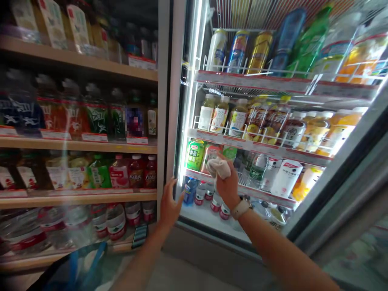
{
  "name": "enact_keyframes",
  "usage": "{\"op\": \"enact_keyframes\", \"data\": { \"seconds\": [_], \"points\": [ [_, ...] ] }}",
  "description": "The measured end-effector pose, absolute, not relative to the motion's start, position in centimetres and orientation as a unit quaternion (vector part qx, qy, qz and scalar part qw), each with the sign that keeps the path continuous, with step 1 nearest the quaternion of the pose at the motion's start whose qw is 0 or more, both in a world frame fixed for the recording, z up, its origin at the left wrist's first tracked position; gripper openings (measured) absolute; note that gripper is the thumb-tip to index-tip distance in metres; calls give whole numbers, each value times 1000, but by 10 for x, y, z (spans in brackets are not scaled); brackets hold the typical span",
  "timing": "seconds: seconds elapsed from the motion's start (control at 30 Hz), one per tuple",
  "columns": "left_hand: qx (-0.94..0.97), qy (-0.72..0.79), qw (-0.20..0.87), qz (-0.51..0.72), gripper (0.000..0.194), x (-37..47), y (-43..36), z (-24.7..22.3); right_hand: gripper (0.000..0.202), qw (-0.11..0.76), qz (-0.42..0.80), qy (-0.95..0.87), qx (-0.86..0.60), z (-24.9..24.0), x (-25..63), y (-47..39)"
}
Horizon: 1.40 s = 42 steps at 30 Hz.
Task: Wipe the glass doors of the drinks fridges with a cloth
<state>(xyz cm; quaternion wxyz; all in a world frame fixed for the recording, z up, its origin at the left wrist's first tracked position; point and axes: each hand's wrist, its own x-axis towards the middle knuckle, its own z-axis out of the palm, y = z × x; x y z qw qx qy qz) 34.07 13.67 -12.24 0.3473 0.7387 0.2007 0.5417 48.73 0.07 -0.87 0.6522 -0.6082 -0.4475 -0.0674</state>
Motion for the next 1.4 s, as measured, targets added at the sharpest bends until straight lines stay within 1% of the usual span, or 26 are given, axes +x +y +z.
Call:
{"op": "enact_keyframes", "data": {
  "seconds": [0.03, 0.07, 0.1, 0.13, 0.2, 0.23, 0.3, 0.4, 0.47, 0.57, 0.7, 0.77, 0.83, 0.93, 1.03, 1.13, 1.23, 1.3, 1.4],
  "points": [
    [749, 199, 323, 543, 45, 344, 136, -123, 44, 590, -180, -505, -604, 6, 495, 5],
    [757, 197, 308, 541, 49, 347, 136, -123, 44, 510, -281, -550, -599, 17, 501, 9],
    [765, 196, 296, 537, 53, 351, 135, -124, 47, 417, -358, -585, -597, 25, 505, 13],
    [773, 193, 286, 532, 56, 355, 134, -124, 51, 320, -400, -615, -600, 28, 508, 17],
    [791, 186, 272, 516, 61, 362, 132, -125, 60, 147, -427, -651, -610, 19, 509, 24],
    [799, 182, 268, 507, 64, 366, 131, -125, 62, 84, -425, -660, -614, 8, 509, 26],
    [811, 176, 261, 494, 66, 371, 129, -126, 63, 12, -403, -684, -608, -19, 508, 27],
    [820, 170, 249, 486, 67, 377, 126, -129, 60, -5, -348, -741, -574, -46, 513, 24],
    [825, 166, 240, 485, 67, 378, 125, -131, 59, -2, -325, -777, -539, -40, 519, 23],
    [826, 176, 232, 483, 69, 380, 126, -134, 61, 22, -365, -767, -528, 9, 522, 26],
    [819, 186, 223, 494, 70, 383, 127, -136, 63, 98, -512, -642, -562, 93, 516, 34],
    [818, 184, 216, 500, 69, 385, 127, -138, 61, 109, -545, -609, -566, 110, 515, 37],
    [821, 180, 210, 499, 68, 386, 125, -141, 59, 78, -530, -638, -553, 103, 517, 39],
    [827, 175, 205, 494, 68, 387, 124, -144, 56, 37, -463, -703, -539, 60, 521, 37],
    [825, 179, 212, 492, 68, 385, 125, -145, 58, 46, -379, -756, -532, 12, 525, 28],
    [814, 196, 232, 495, 66, 383, 128, -142, 60, 52, -328, -787, -519, -10, 526, 20],
    [801, 205, 253, 502, 67, 383, 132, -137, 62, 26, -366, -766, -528, 5, 525, 22],
    [794, 209, 263, 506, 67, 385, 133, -135, 66, 15, -413, -731, -542, 29, 521, 30],
    [788, 214, 272, 510, 68, 390, 134, -132, 64, 29, -484, -665, -568, 64, 515, 47]
  ]
}}
